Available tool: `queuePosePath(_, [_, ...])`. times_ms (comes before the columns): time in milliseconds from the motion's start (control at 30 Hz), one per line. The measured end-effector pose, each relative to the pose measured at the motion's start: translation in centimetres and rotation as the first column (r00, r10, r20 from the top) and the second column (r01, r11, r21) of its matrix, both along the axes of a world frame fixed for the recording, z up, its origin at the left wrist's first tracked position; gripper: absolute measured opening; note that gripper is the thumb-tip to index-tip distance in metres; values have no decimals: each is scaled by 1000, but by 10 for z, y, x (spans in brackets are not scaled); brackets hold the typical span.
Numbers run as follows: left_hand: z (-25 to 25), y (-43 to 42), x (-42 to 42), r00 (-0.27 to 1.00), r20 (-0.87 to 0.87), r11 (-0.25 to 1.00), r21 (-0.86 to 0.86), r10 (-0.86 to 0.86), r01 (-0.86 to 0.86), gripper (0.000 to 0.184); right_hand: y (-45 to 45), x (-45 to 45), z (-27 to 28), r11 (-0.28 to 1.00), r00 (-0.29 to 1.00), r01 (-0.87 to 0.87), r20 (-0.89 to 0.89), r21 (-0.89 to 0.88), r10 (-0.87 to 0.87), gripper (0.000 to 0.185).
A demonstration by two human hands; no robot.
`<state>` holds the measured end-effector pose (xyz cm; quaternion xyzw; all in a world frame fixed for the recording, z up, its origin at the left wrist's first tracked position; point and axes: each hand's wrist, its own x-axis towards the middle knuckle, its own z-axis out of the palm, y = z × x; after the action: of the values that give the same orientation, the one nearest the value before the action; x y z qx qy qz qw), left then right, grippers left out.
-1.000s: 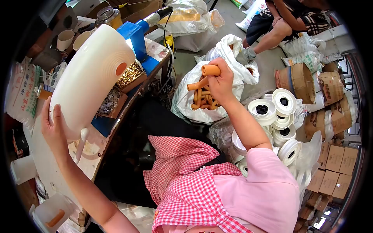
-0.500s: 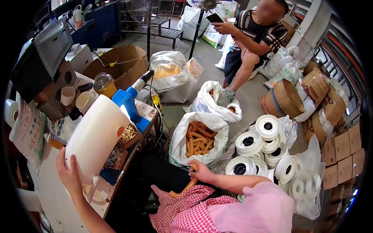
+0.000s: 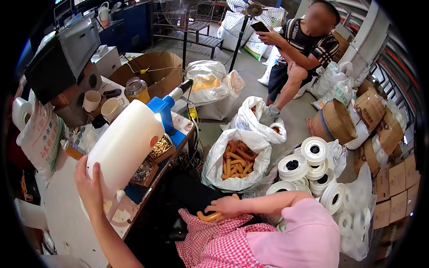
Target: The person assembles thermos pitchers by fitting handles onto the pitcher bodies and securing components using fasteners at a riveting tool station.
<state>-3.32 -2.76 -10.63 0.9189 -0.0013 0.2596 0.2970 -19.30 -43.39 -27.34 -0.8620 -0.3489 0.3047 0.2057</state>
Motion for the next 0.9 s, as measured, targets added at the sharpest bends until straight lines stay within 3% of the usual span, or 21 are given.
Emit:
queuePosePath(100, [-5,8,4,1000,-13,996,89,-6,7,46,11,20,7,996,985,80,-155,36,-73,51])
queuePosePath(167, [-6,3,0,999,42,990,134,34,-39,45,17,36,17,964,954,237,-215,122,-207,46])
queuePosePath(200, [-1,1,-4,999,10,992,118,31,-32,48,29,48,46,948,930,311,-228,61,-290,40])
queuePosePath(233, [-7,2,-4,993,98,983,167,64,-80,51,42,62,88,925,902,380,-217,-6,-372,33])
queuePosePath(300, [5,0,-12,996,-52,994,88,67,-63,53,64,92,135,833,766,552,-412,29,-493,23])
queuePosePath(367, [3,2,-12,997,-18,992,106,68,-66,56,74,125,152,844,904,408,-287,348,-318,21])
queuePosePath(500, [-2,5,-12,995,59,996,23,85,-87,56,155,170,249,745,956,287,-131,602,-263,25])
queuePosePath(567, [-2,6,-12,995,74,995,-70,73,-68,56,191,205,271,828,989,63,78,558,-127,22])
queuePosePath(633, [-4,7,-12,992,81,991,-104,92,-83,57,222,230,286,939,989,-34,146,343,-17,24])
queuePosePath(900, [-17,7,-11,990,78,979,-179,118,-103,53,269,262,262,977,995,92,6,193,-95,31])
